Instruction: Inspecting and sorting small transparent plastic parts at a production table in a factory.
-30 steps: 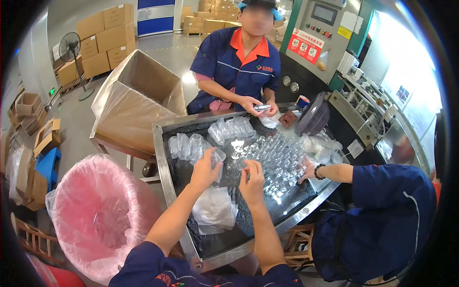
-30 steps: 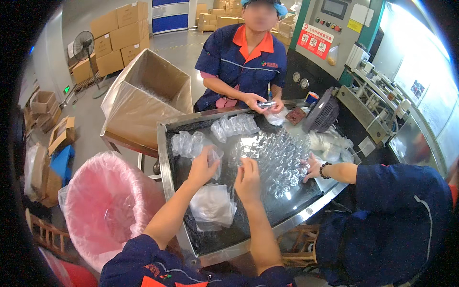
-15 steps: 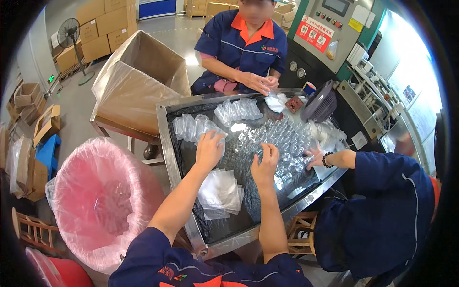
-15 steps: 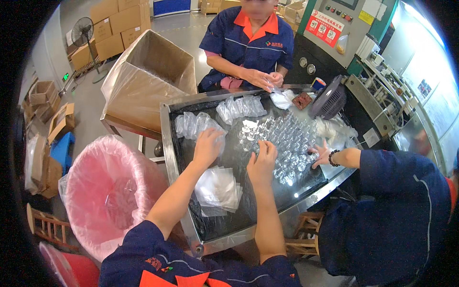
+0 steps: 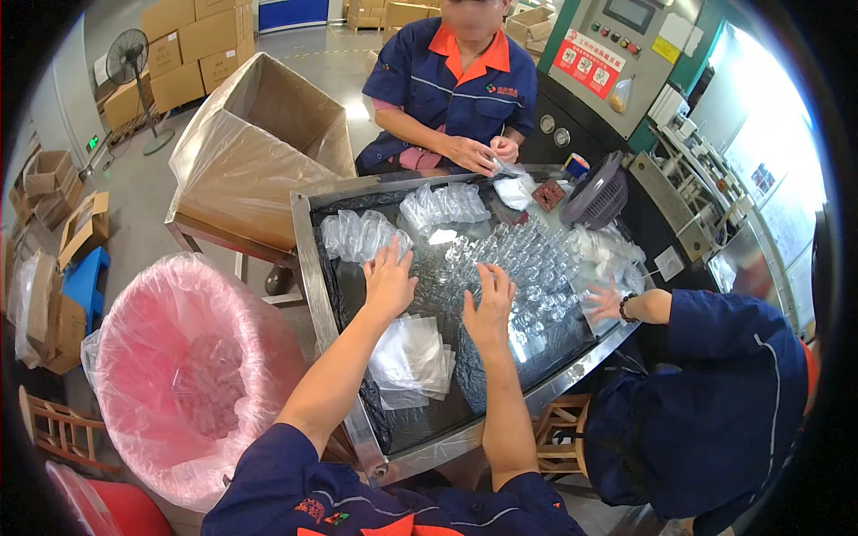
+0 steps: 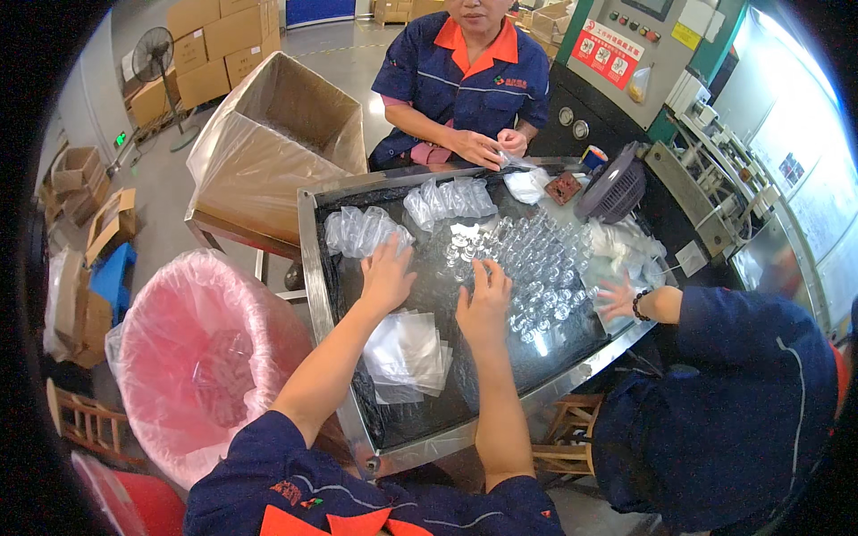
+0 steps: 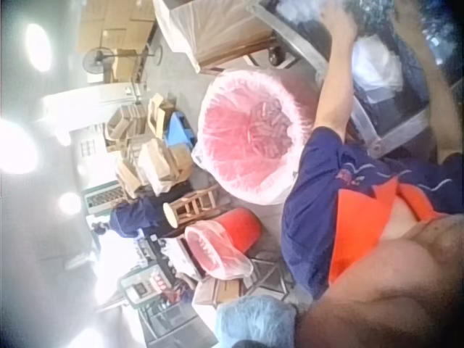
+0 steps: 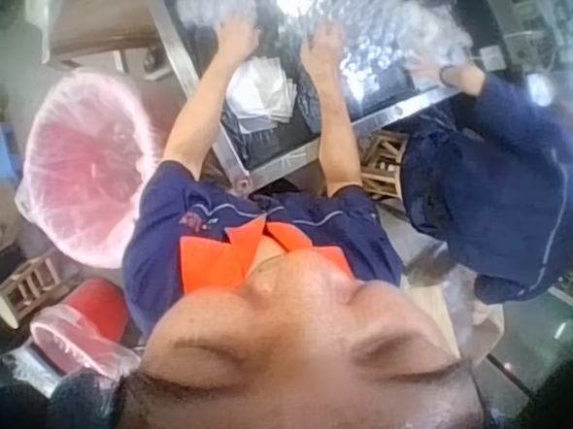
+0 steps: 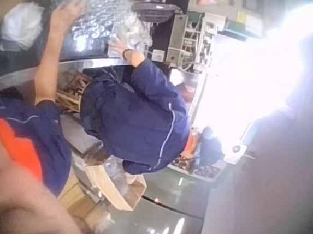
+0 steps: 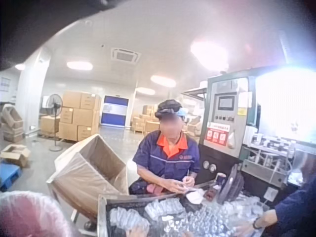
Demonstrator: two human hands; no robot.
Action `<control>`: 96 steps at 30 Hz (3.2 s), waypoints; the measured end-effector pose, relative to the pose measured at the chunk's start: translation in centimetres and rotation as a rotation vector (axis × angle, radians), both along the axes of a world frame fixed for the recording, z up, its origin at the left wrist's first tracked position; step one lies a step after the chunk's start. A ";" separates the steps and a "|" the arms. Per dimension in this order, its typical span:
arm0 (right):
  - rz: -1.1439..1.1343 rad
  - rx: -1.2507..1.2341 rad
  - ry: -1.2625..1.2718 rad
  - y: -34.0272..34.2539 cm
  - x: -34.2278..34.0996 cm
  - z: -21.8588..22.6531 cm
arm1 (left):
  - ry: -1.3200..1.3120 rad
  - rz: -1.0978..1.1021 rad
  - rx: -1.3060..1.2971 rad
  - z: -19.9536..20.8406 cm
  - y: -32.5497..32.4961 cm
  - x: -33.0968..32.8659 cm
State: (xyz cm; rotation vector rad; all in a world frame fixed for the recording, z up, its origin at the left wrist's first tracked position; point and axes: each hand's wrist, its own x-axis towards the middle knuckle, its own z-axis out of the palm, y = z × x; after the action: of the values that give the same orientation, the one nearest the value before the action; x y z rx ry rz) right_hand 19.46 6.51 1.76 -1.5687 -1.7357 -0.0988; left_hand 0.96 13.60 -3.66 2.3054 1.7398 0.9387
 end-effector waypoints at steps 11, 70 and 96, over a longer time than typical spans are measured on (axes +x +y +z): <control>0.018 0.002 -0.331 1.1 -2.1 0.2 | -0.155 -0.137 -0.196 1.3 -0.8 -0.4; 0.117 -0.048 0.346 0.2 0.2 -1.5 | -0.616 -0.294 -0.143 2.7 -10.3 -0.6; 0.702 -0.117 1.311 -2.1 -0.2 4.2 | -0.757 -0.207 -0.076 4.0 -9.2 -0.6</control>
State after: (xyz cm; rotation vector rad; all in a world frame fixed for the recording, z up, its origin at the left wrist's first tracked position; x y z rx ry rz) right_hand 19.23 4.42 5.99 -0.6285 -1.0540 1.1257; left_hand 0.33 4.38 0.37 1.6882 1.1670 1.4150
